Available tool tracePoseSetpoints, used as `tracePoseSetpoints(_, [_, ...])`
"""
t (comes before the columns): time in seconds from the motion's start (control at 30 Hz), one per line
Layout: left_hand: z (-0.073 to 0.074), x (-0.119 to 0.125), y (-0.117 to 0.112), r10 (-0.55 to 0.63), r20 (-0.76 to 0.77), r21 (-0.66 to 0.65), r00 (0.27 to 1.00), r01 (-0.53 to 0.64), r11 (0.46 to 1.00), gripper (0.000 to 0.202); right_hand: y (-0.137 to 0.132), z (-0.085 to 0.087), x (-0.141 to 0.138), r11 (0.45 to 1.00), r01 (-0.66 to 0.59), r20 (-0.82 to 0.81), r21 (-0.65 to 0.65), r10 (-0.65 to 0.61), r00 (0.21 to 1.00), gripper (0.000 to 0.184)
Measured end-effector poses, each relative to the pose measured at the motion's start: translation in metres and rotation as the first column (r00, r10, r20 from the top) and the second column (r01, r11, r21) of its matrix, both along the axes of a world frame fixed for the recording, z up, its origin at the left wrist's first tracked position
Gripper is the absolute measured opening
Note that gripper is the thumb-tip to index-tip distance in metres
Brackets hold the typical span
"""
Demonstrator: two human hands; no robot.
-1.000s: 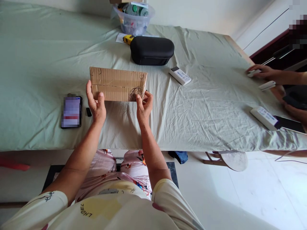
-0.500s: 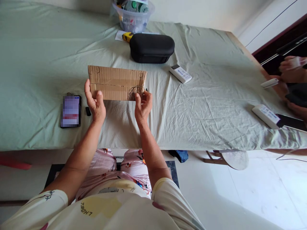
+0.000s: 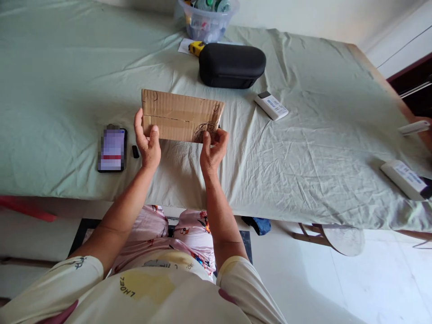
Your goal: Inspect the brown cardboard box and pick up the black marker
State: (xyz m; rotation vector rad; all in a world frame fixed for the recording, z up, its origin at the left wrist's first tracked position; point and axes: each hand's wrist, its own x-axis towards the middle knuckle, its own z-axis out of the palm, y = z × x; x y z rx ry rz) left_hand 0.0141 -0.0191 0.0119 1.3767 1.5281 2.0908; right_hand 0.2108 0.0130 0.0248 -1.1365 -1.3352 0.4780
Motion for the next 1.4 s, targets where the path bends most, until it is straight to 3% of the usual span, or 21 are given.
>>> tracePoseSetpoints(0.27, [-0.016, -0.001, 0.009, 0.085, -0.034, -0.073, 0.996, -0.087, 0.994, 0.089, 0.004, -0.009, 0.004, 0.999, -0.048, 0.012, 0.018, 0.048, 0.999, 0.041])
tracePoseSetpoints(0.5, [-0.027, -0.009, 0.014, 0.054, 0.022, -0.065, 0.998, -0.053, 0.997, 0.087, 0.005, -0.005, 0.007, 0.999, -0.050, -0.009, 0.015, 0.050, 0.999, 0.049])
tracePoseSetpoints(0.63, [-0.028, -0.015, 0.014, 0.031, 0.047, -0.045, 0.998, -0.029, 0.999, 0.085, 0.016, -0.006, 0.026, 0.998, 0.005, 0.034, -0.068, -0.003, 0.999, 0.043])
tracePoseSetpoints(0.77, [-0.025, -0.013, 0.013, 0.043, 0.057, -0.043, 0.997, -0.041, 0.998, 0.088, 0.028, -0.021, 0.043, 0.976, 0.148, 0.295, -0.161, -0.096, 0.951, 0.020])
tracePoseSetpoints(0.93, [-0.020, -0.012, 0.010, 0.047, 0.052, -0.076, 0.998, -0.043, 0.996, 0.088, 0.027, -0.034, 0.043, 0.954, 0.146, 0.428, -0.261, -0.021, 0.903, 0.024])
tracePoseSetpoints(1.13, [-0.018, -0.014, 0.009, 0.053, 0.085, -0.081, 0.995, -0.046, 0.996, 0.090, 0.026, -0.021, 0.046, 0.904, 0.161, 0.364, -0.395, -0.007, 0.931, 0.036])
tracePoseSetpoints(1.23, [-0.020, -0.014, 0.011, 0.084, 0.069, -0.063, 0.994, -0.079, 0.995, 0.093, 0.025, -0.013, 0.048, 0.930, 0.074, 0.225, -0.361, 0.009, 0.974, 0.041])
tracePoseSetpoints(1.4, [-0.025, -0.015, 0.015, 0.084, 0.063, -0.023, 0.994, -0.083, 0.996, 0.093, 0.025, -0.012, 0.046, 0.992, 0.008, 0.125, -0.128, 0.008, 0.992, 0.063])
